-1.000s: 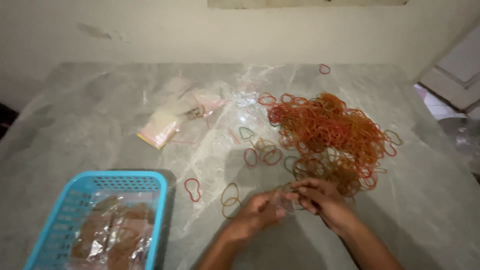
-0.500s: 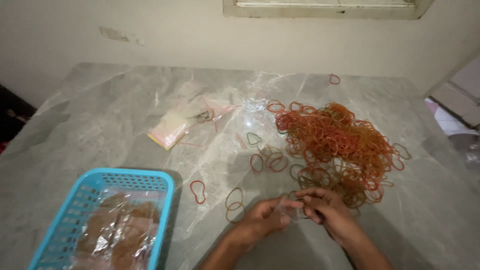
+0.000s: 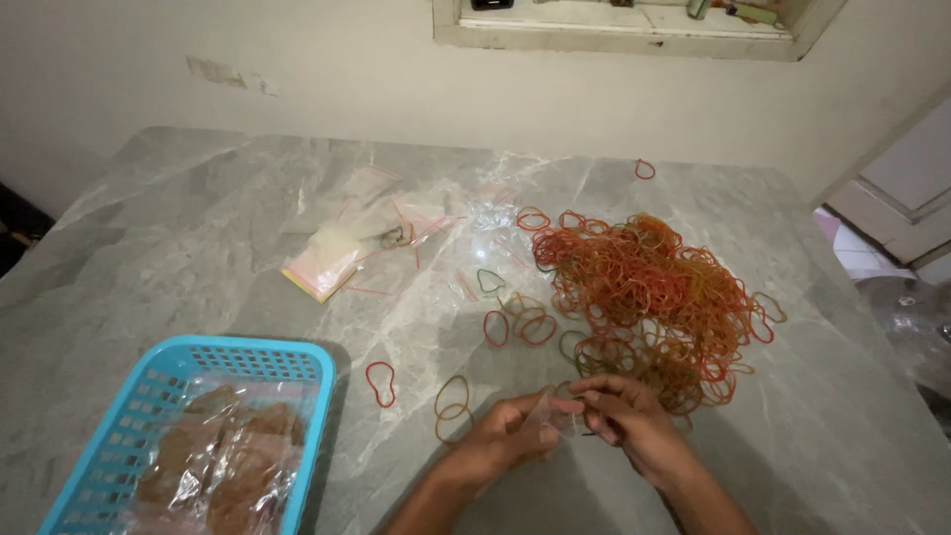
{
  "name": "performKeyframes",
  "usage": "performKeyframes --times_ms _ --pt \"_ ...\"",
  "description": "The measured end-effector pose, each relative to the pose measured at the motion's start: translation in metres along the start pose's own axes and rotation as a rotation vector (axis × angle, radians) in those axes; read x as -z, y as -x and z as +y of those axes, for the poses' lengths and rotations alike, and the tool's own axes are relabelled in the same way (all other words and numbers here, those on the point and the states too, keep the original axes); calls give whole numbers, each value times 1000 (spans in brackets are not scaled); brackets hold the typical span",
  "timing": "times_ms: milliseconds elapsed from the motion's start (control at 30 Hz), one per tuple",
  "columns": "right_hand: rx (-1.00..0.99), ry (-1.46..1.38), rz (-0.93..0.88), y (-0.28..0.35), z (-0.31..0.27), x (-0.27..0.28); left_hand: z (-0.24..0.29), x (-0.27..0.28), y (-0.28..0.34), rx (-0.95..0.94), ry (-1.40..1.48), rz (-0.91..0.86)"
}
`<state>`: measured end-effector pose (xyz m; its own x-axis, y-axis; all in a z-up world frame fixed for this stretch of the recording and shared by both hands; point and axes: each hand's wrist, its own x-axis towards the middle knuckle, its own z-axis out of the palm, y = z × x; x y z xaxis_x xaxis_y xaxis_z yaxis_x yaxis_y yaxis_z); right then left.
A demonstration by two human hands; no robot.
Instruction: Packaging rubber bands into small plastic bags and placing them in a basket
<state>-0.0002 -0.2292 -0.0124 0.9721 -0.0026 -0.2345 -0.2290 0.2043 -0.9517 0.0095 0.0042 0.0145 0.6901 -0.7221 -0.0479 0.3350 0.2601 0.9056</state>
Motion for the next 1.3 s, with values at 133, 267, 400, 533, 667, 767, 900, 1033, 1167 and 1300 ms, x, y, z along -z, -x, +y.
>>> performKeyframes --times_ms 133,267,400,533,667,767,900,1033,1167,1300 --pt "-42 -28 7 3 -10 -6 -5 3 -2 33 49 14" --pt "1 -52 -22 2 -4 -2 11 -4 2 50 -4 42" --pt "26 -29 -18 1 2 -1 -9 7 -3 -44 44 15" --pt "-17 -32 -1 8 -18 -10 -1 7 0 -25 74 89" --pt "-65 267 43 16 -33 -20 10 4 4 40 101 123" --pt "-79 456 53 16 -30 -21 6 9 0 16 103 109" --pt "-39 721 81 21 -36 -26 8 10 1 -18 30 111" --pt "4 385 74 21 -30 -15 18 6 4 -58 -57 64" --pt "12 164 61 11 -11 1 24 4 8 -100 -84 6" --pt "114 -68 -158 12 -3 5 7 16 4 3 69 74"
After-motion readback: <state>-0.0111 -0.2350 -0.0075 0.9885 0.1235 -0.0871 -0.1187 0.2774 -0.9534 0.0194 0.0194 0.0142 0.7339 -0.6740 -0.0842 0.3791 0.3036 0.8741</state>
